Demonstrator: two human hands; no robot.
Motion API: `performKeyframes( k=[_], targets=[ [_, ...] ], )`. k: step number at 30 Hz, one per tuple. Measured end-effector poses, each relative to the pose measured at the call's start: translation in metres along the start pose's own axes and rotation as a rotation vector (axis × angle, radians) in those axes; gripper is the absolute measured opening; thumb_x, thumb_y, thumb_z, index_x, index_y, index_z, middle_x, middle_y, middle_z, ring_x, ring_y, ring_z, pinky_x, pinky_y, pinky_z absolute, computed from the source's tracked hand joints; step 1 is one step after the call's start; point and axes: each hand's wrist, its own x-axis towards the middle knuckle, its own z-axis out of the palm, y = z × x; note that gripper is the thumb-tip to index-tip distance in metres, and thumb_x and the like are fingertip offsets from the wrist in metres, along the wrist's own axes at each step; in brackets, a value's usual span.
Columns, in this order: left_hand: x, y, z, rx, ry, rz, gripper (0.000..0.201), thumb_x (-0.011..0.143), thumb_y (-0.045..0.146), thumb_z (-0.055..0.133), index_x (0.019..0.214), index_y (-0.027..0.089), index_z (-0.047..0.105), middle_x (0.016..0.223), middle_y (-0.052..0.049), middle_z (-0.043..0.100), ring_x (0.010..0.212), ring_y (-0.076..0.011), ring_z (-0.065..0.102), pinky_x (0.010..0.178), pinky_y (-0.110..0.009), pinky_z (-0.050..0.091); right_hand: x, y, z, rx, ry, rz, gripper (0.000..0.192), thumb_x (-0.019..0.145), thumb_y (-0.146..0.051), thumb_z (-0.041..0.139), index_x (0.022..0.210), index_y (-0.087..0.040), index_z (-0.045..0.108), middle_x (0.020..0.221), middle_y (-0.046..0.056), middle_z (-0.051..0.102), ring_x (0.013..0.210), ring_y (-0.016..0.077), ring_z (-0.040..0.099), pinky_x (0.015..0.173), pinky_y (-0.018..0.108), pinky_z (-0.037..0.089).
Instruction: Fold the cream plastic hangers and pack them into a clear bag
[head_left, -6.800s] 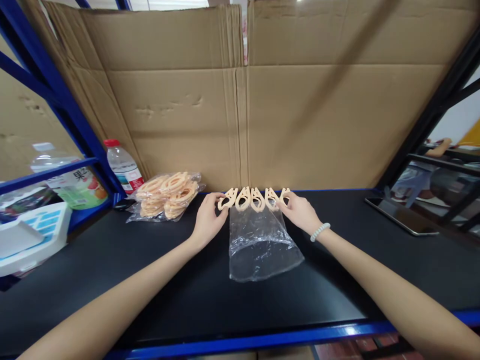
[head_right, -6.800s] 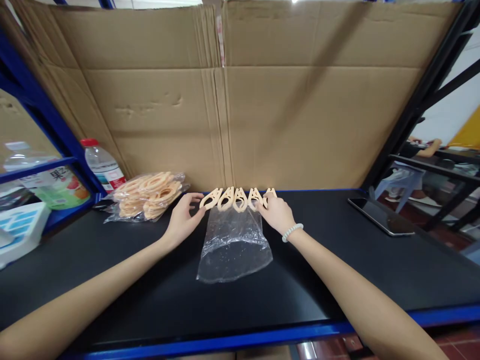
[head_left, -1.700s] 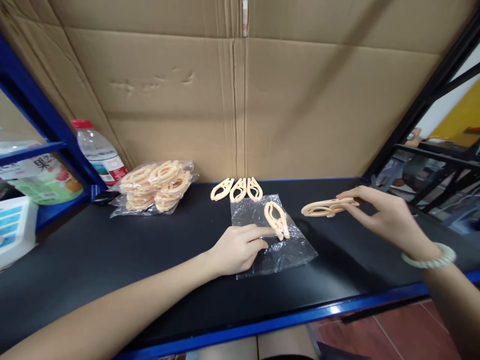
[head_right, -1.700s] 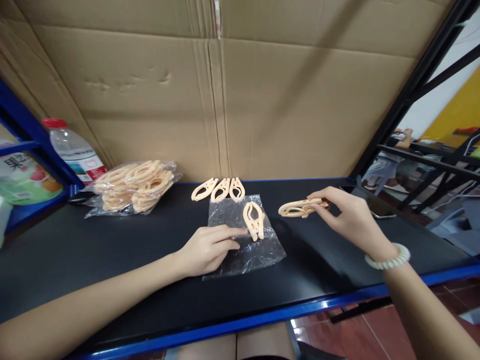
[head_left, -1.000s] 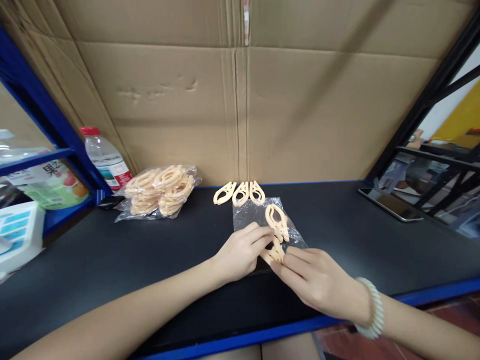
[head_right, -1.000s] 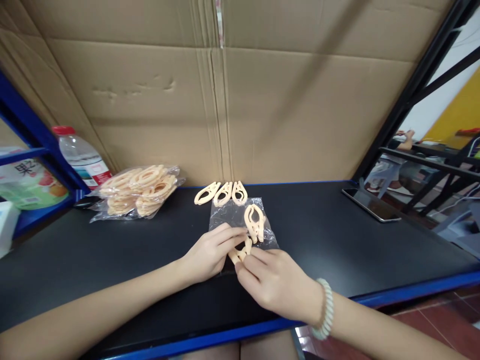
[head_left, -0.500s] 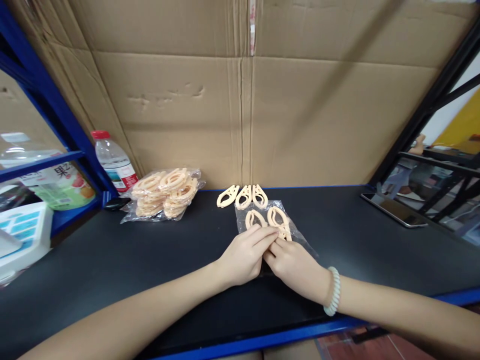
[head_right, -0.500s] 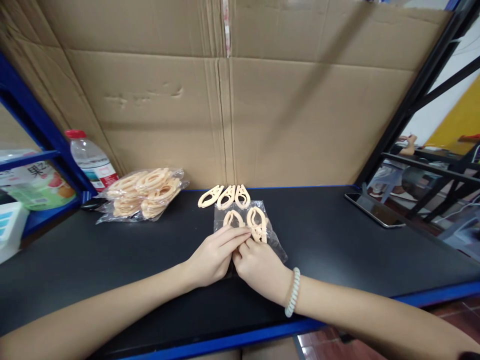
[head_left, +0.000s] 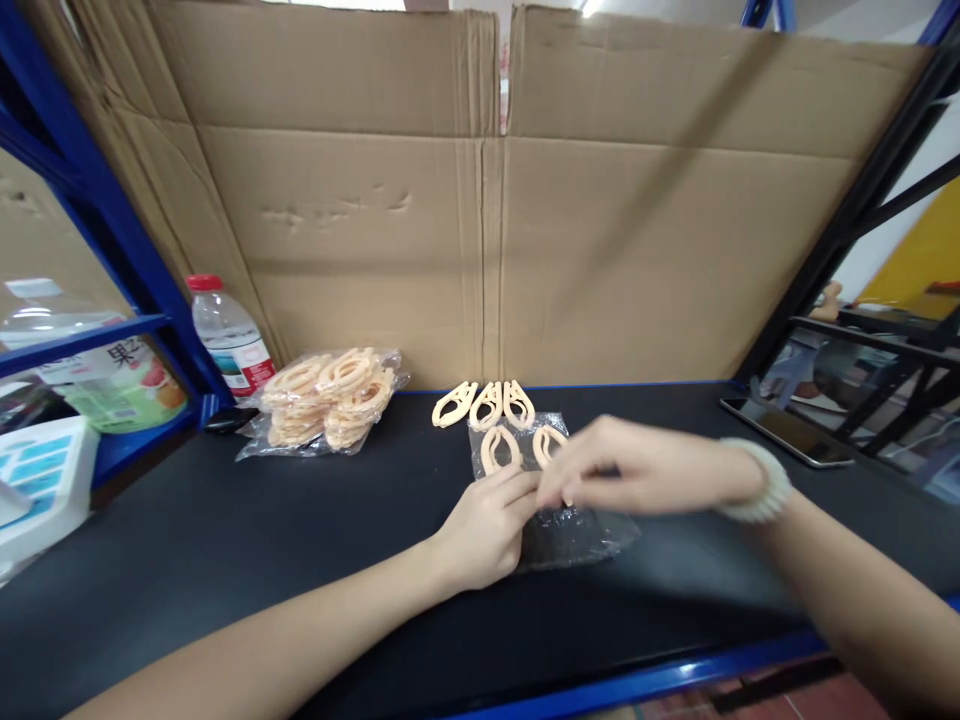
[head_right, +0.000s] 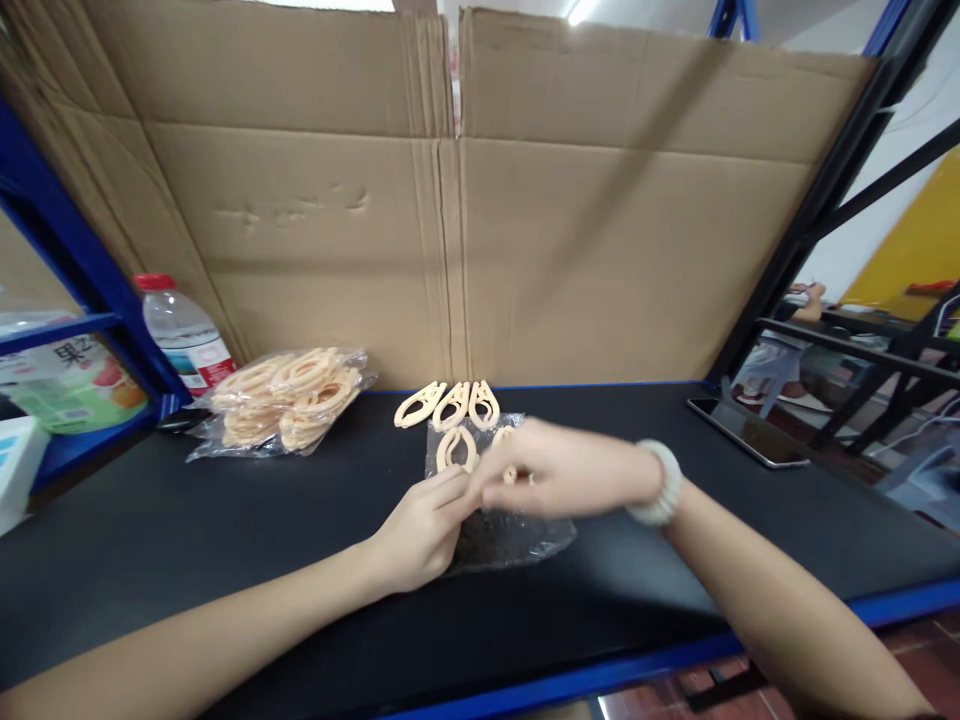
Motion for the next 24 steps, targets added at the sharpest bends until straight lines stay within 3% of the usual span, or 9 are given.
performKeyframes(
  k=[3,7,11,17,20,24],
  targets=[
    [0.000,0.001,-0.001,0.005,0.006,0.019,0.053,0.076,0.002,0.038,0.124,0.016,0.053,0.123,-0.011,0.062,0.107,-0.0240,0.058,0.091,-0.042,0.052,0.034,0.046,-0.016,-0.123,0.178,0.094,0.032,0.092,-0.014,0.044,0.118,-0.020,0.062,0.108,0.005,0.067,0.098,0.0176,0.062,0.087,0.033,0.049],
    [0.000,0.002,-0.002,0.010,0.042,0.056,0.049,0.077,0.001,0.036,0.121,0.014,0.054,0.121,-0.011,0.063,0.103,-0.0228,0.061,0.089,-0.040,0.053,0.077,0.124,0.010,-0.349,0.051,0.190,0.035,0.086,-0.004,0.049,0.116,-0.016,0.063,0.118,0.013,0.059,0.109,0.0212,0.056,0.093,0.035,0.045],
    [0.000,0.002,-0.002,0.023,0.053,0.059,0.048,0.075,0.001,0.038,0.118,0.012,0.056,0.119,-0.010,0.065,0.100,-0.0230,0.061,0.085,-0.038,0.054,0.085,0.169,0.031,-0.417,0.007,0.261,0.042,0.081,0.000,0.053,0.120,-0.014,0.061,0.122,0.017,0.053,0.110,0.0235,0.055,0.093,0.036,0.043],
    [0.000,0.002,-0.003,0.016,0.041,0.051,0.045,0.077,0.003,0.038,0.117,0.013,0.056,0.118,-0.010,0.066,0.101,-0.0227,0.062,0.087,-0.038,0.054,0.051,0.189,0.022,-0.464,-0.018,0.345,0.036,0.077,-0.002,0.055,0.111,-0.011,0.064,0.113,0.016,0.058,0.105,0.0251,0.056,0.092,0.035,0.042],
    [0.000,0.001,-0.003,0.019,0.033,0.043,0.046,0.078,0.002,0.037,0.118,0.013,0.055,0.119,-0.010,0.065,0.103,-0.0225,0.062,0.090,-0.040,0.053,0.021,0.190,0.016,-0.454,-0.020,0.388,0.035,0.072,0.000,0.058,0.104,-0.010,0.065,0.100,0.014,0.064,0.098,0.0244,0.059,0.088,0.033,0.044],
    [0.001,0.000,-0.003,0.011,0.046,0.048,0.046,0.078,0.001,0.037,0.118,0.013,0.055,0.119,-0.011,0.065,0.102,-0.0227,0.062,0.087,-0.040,0.054,-0.026,0.183,0.017,-0.434,0.030,0.416,0.030,0.080,-0.005,0.052,0.106,-0.012,0.064,0.098,0.012,0.066,0.092,0.0218,0.062,0.085,0.031,0.048]
  ],
)
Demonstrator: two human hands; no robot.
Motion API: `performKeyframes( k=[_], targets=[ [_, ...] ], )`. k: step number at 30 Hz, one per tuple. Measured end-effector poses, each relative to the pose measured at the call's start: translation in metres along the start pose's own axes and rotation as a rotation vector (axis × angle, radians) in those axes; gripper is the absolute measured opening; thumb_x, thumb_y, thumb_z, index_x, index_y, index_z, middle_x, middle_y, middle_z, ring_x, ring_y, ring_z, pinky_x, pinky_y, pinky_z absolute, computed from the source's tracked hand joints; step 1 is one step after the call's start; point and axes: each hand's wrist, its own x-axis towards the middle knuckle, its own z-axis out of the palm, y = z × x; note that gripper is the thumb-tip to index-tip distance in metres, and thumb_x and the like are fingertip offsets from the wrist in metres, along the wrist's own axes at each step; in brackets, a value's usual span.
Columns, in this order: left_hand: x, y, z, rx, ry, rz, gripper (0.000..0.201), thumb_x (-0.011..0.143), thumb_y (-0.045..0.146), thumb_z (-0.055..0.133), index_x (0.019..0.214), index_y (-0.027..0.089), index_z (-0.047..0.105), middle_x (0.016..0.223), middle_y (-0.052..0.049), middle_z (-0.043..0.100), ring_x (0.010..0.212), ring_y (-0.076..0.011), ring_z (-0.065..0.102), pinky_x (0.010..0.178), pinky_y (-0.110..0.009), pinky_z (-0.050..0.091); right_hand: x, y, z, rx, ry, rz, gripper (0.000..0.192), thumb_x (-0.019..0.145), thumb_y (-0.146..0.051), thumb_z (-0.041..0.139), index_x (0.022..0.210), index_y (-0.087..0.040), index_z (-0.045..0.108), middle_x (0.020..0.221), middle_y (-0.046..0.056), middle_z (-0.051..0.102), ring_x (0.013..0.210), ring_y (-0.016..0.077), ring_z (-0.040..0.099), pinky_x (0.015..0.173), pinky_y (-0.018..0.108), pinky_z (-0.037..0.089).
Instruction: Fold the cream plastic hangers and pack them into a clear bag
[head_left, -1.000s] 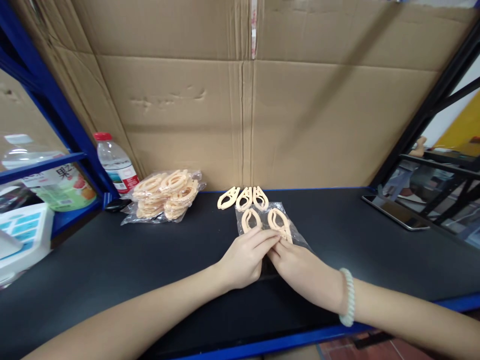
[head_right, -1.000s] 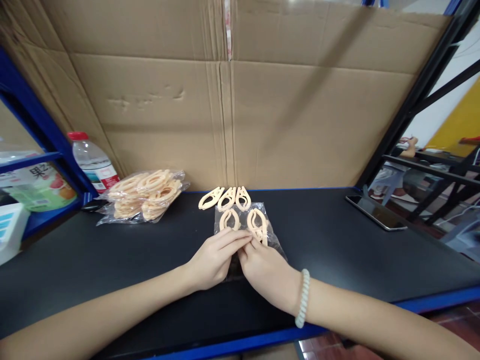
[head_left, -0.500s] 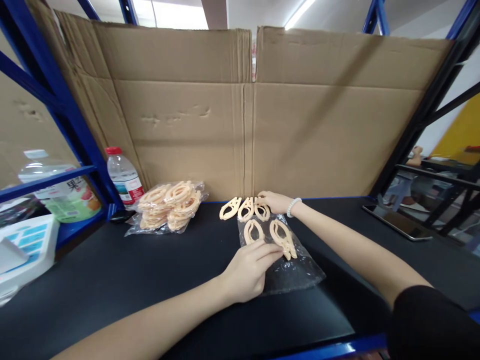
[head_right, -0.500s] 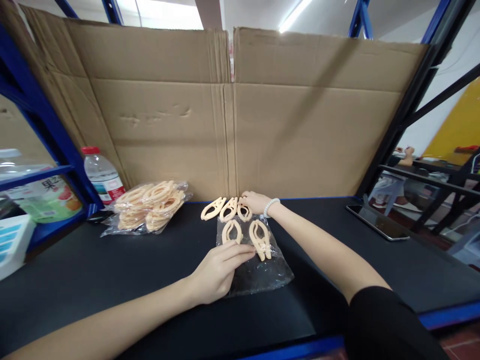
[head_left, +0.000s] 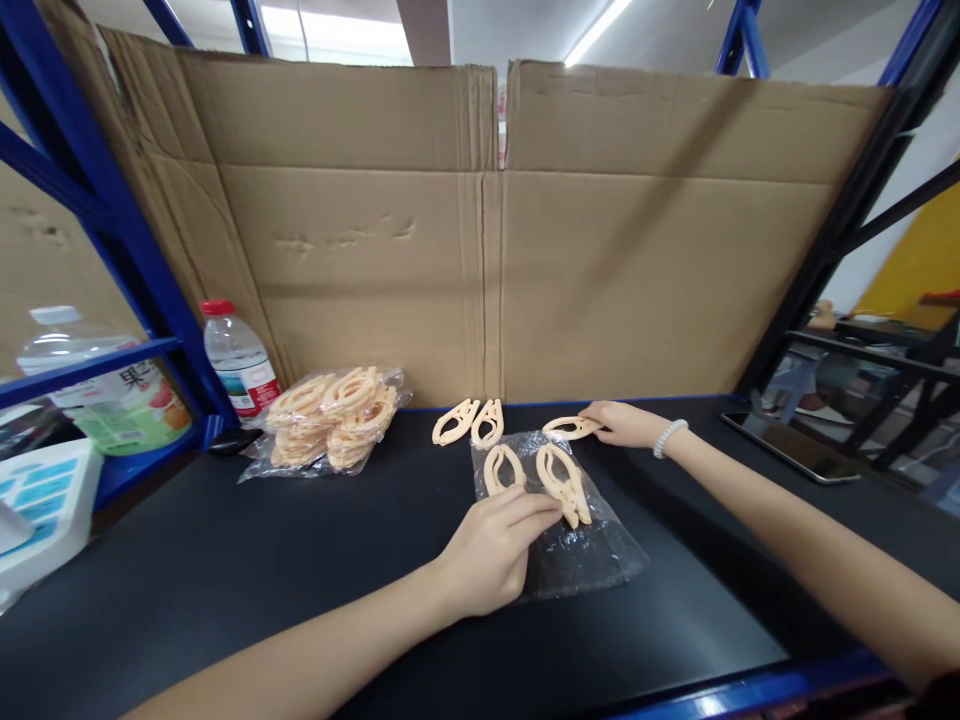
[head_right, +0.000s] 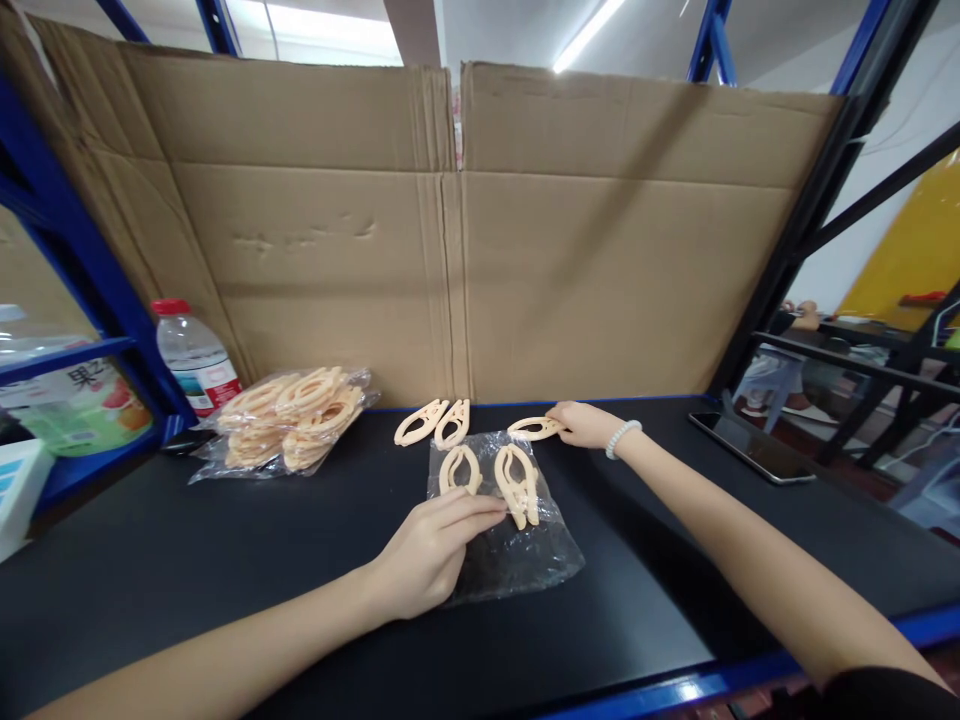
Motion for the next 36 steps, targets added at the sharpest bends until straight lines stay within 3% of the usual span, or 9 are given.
performKeyframes(
  k=[4,8,13,17,22,26,31,33,36],
  targets=[
    [0.001,-0.001,0.001,0.002,0.012,0.006,0.045,0.078,0.000,0.037,0.117,0.012,0.056,0.118,-0.012,0.065,0.102,-0.0226,0.063,0.087,-0.040,0.054,-0.047,0.001,-0.004,0.014,0.107,0.075,0.031,0.091,-0.011,0.037,0.111,-0.009,0.061,0.104,0.015,0.065,0.096,0.0235,0.063,0.087,0.036,0.049],
    [0.001,-0.001,0.003,0.007,0.015,-0.001,0.045,0.077,0.000,0.039,0.117,0.013,0.056,0.118,-0.011,0.065,0.105,-0.0224,0.062,0.089,-0.040,0.054,-0.087,-0.020,-0.028,0.066,0.337,0.068,0.028,0.097,-0.020,0.035,0.110,-0.013,0.059,0.107,0.013,0.065,0.096,0.0226,0.063,0.087,0.036,0.050],
    [0.001,-0.003,0.005,-0.010,0.037,-0.001,0.046,0.079,-0.001,0.042,0.120,0.013,0.055,0.120,-0.011,0.064,0.108,-0.0217,0.061,0.091,-0.038,0.053,-0.129,-0.092,-0.073,0.060,0.604,-0.036,0.018,0.095,-0.019,0.046,0.110,-0.019,0.057,0.104,0.007,0.064,0.091,0.0175,0.063,0.077,0.027,0.052],
    [0.000,-0.003,0.005,-0.011,0.053,-0.019,0.048,0.080,-0.001,0.042,0.124,0.014,0.053,0.122,-0.011,0.063,0.108,-0.0215,0.060,0.092,-0.038,0.052,-0.150,-0.159,-0.089,0.013,0.556,-0.157,0.017,0.097,-0.020,0.045,0.108,-0.020,0.058,0.094,0.004,0.065,0.085,0.0147,0.063,0.075,0.023,0.051],
    [0.000,-0.003,0.004,-0.014,0.060,-0.023,0.051,0.079,-0.002,0.042,0.127,0.015,0.051,0.127,-0.011,0.060,0.110,-0.0219,0.058,0.093,-0.040,0.051,-0.139,-0.201,-0.076,-0.168,0.505,-0.279,0.039,0.100,-0.012,0.024,0.103,-0.013,0.063,0.085,0.008,0.065,0.073,0.0156,0.062,0.068,0.026,0.052],
    [0.000,-0.003,0.004,0.002,0.078,-0.008,0.052,0.080,-0.002,0.041,0.128,0.015,0.051,0.127,-0.012,0.060,0.111,-0.0217,0.058,0.093,-0.039,0.052,-0.105,-0.191,-0.042,-0.343,0.488,-0.304,0.033,0.093,-0.005,0.032,0.085,-0.012,0.064,0.076,0.008,0.061,0.061,0.0174,0.057,0.058,0.030,0.050],
    [0.001,-0.003,0.004,0.043,0.062,0.013,0.049,0.081,-0.001,0.040,0.127,0.014,0.052,0.123,-0.011,0.062,0.107,-0.0218,0.059,0.091,-0.039,0.053,-0.077,-0.176,0.002,-0.525,0.444,-0.219,0.027,0.086,0.000,0.039,0.091,-0.007,0.065,0.085,0.014,0.065,0.075,0.0224,0.059,0.062,0.034,0.050],
    [0.002,-0.002,0.004,0.041,0.055,0.022,0.049,0.082,-0.001,0.039,0.126,0.015,0.052,0.122,-0.010,0.063,0.105,-0.0212,0.059,0.090,-0.038,0.053,-0.076,-0.180,0.007,-0.546,0.446,-0.153,0.025,0.083,0.000,0.044,0.094,-0.003,0.065,0.087,0.017,0.066,0.079,0.0255,0.059,0.063,0.036,0.049],
    [0.003,-0.001,0.003,0.036,0.029,0.014,0.046,0.083,0.001,0.039,0.123,0.016,0.055,0.119,-0.009,0.064,0.101,-0.0204,0.060,0.086,-0.037,0.054,-0.081,-0.186,-0.007,-0.392,0.420,-0.142,0.016,0.081,-0.003,0.051,0.085,-0.009,0.065,0.081,0.012,0.066,0.077,0.0238,0.058,0.065,0.035,0.047]
  ],
)
